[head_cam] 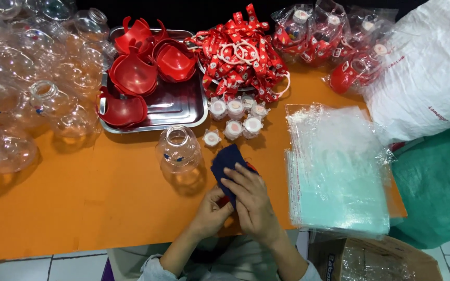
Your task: Cleaning a clear plastic sphere with a cloth and then attaching a red lanyard to a small plastic container.
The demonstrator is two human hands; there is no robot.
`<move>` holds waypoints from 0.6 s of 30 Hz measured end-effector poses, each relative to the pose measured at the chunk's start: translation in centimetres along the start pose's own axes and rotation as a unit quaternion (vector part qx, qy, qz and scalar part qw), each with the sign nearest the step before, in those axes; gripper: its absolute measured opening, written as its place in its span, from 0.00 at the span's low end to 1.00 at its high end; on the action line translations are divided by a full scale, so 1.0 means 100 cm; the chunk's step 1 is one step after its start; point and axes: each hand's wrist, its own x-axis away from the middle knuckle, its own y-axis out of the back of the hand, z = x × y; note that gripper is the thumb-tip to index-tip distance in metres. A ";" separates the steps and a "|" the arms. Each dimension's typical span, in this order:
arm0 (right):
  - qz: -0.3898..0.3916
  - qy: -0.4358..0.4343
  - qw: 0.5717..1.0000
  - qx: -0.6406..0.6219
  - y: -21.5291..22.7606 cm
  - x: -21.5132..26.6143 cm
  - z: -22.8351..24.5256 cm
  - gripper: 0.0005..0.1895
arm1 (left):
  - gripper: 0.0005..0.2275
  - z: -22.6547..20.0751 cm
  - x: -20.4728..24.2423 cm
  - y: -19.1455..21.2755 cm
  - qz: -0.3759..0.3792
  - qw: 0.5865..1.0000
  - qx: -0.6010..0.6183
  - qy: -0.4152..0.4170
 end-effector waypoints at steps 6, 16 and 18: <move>0.022 -0.038 0.997 0.061 0.002 -0.018 0.002 0.21 | 0.06 -0.025 -0.007 -0.001 0.008 0.998 0.045 0.044; 0.084 -0.068 0.992 0.071 0.014 -0.041 -0.007 0.12 | 0.05 -0.023 -0.006 0.001 0.051 0.998 0.011 0.034; 0.099 -0.071 0.991 0.062 0.016 -0.048 -0.011 0.10 | 0.05 -0.021 -0.006 0.000 0.045 0.998 0.022 0.023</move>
